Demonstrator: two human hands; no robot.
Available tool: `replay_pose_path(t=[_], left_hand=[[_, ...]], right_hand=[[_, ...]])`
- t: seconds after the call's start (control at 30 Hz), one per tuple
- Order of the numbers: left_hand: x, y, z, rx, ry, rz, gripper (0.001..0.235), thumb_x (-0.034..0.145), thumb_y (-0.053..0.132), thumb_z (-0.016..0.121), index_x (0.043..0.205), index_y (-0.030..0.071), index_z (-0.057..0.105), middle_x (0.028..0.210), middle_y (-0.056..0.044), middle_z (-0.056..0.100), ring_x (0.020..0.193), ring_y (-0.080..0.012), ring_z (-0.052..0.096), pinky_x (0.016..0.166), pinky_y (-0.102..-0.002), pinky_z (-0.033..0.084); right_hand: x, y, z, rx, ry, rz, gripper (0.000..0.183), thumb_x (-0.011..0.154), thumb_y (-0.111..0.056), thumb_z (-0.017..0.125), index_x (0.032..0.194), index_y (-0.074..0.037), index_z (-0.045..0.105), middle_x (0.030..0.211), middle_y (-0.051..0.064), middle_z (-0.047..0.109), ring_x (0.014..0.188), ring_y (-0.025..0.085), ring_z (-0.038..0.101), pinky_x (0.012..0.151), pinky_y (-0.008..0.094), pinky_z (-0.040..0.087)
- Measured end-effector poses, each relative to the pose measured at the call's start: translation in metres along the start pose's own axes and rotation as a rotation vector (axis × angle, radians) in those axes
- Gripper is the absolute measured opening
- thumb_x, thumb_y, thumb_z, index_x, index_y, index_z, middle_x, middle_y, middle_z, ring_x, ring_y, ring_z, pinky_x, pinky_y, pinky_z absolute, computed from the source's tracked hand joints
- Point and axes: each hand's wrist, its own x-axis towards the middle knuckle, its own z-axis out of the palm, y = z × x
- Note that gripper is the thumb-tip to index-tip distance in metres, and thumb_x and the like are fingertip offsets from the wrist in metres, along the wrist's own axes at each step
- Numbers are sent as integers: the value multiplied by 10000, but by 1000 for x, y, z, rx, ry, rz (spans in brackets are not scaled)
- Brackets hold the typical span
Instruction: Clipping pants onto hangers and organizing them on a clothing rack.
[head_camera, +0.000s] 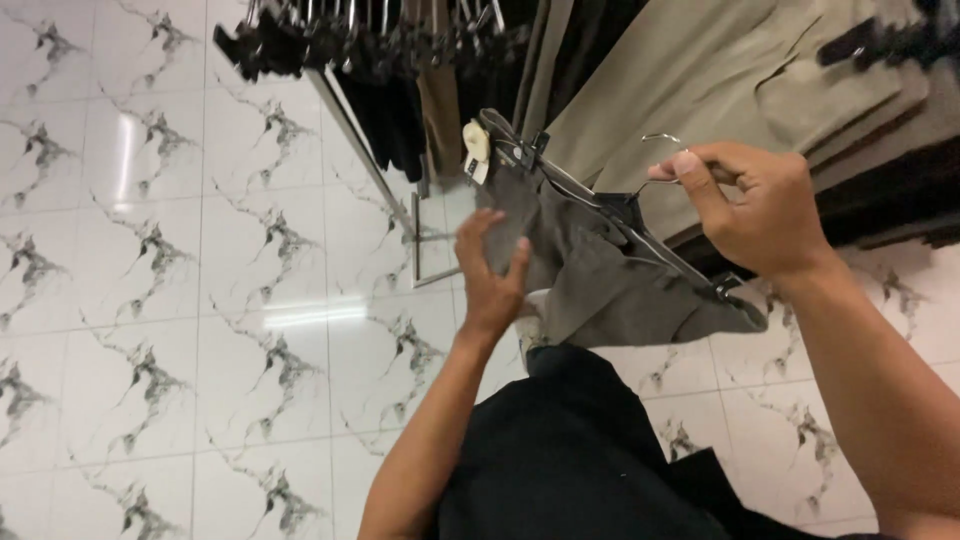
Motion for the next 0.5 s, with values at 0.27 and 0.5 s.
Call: replay_pose_path(t=[0.27,0.5], left_hand=[[37,30,107,-164,-170,75,332,995,302,623,1281,139,576,1362,-67,501,1296,-257,536,1045,-437,491],[67,59,145,-218,-232,60,511,1012,365,577,1454,129,478,1532,-121,396,1484,-312,388,1241,-489,323]], right_hand=[[59,63,-32,86,140,-14,210,1179,9,588,1092,160,704,986,253,738,876,298,757,789,348,648],[123,97,-32,256,279,-119,218,1216,11,582,1102,176,668,952,281,723,766,286,753,684,327,677]])
